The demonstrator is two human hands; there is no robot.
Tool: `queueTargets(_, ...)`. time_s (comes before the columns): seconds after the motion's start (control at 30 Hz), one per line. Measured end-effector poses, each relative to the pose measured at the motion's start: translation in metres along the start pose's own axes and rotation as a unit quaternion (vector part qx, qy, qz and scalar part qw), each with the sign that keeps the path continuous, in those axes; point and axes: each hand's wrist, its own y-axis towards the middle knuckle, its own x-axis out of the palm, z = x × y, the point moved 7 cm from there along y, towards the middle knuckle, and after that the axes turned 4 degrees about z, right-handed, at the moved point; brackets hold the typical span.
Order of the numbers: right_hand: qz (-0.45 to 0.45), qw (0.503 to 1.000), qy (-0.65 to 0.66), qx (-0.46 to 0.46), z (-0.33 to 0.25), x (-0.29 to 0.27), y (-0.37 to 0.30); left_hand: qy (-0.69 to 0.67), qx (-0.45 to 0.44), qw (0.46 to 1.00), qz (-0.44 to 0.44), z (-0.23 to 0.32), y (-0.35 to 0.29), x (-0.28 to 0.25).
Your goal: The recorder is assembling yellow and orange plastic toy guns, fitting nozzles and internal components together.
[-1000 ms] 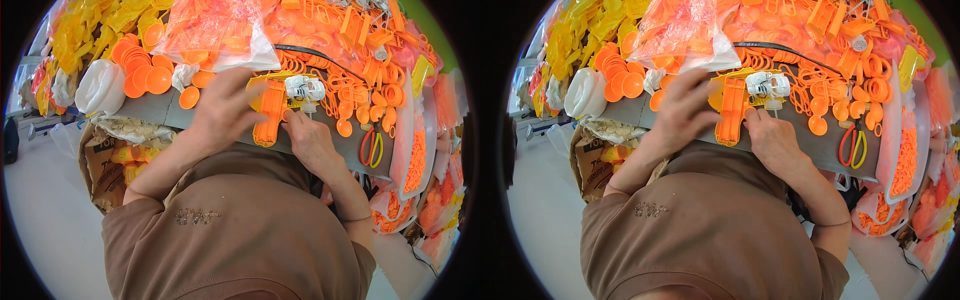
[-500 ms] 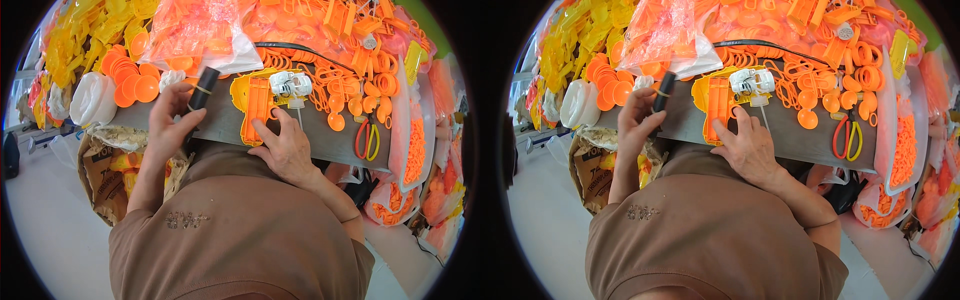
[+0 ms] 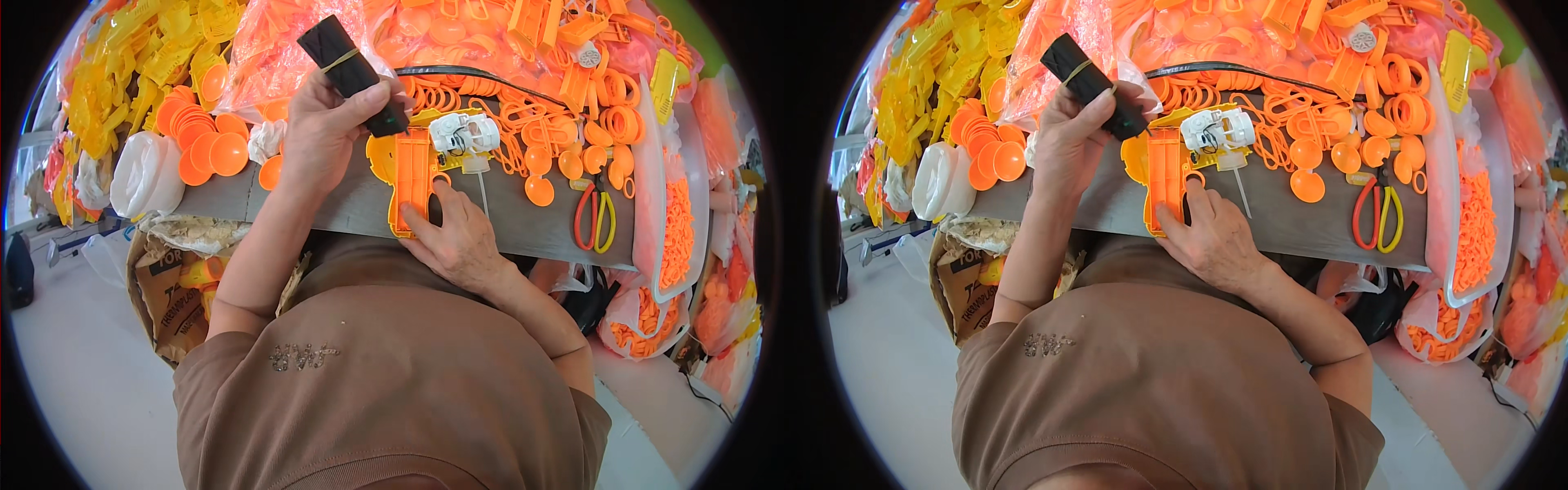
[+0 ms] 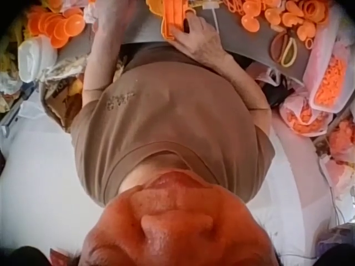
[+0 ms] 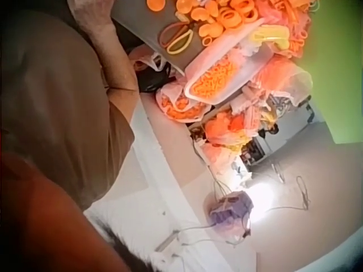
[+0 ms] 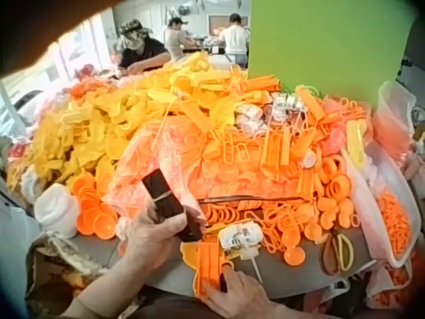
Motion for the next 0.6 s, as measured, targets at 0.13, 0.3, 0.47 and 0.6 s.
queueTargets(0.13, 0.016, 1.0, 0.008, -0.005, 0.001, -0.002, 0.0, 0.073, 0.05, 0.996, 0.014, -0.009, 0.007, -0.002)
queueTargets(0.3, 0.007, 1.0, 0.023, 0.001, 0.004, 0.0, -0.002, 0.143, 0.082, 0.986, -0.023, -0.014, 0.006, 0.001)
queueTargets(0.47, 0.024, 0.999, 0.04, 0.0, 0.006, 0.0, -0.003, 0.184, 0.117, 0.976, -0.011, -0.018, 0.003, 0.005)
queueTargets(0.6, 0.025, 0.998, 0.049, 0.009, 0.009, 0.001, -0.003, 0.26, 0.182, 0.948, -0.015, -0.017, -0.006, 0.009)
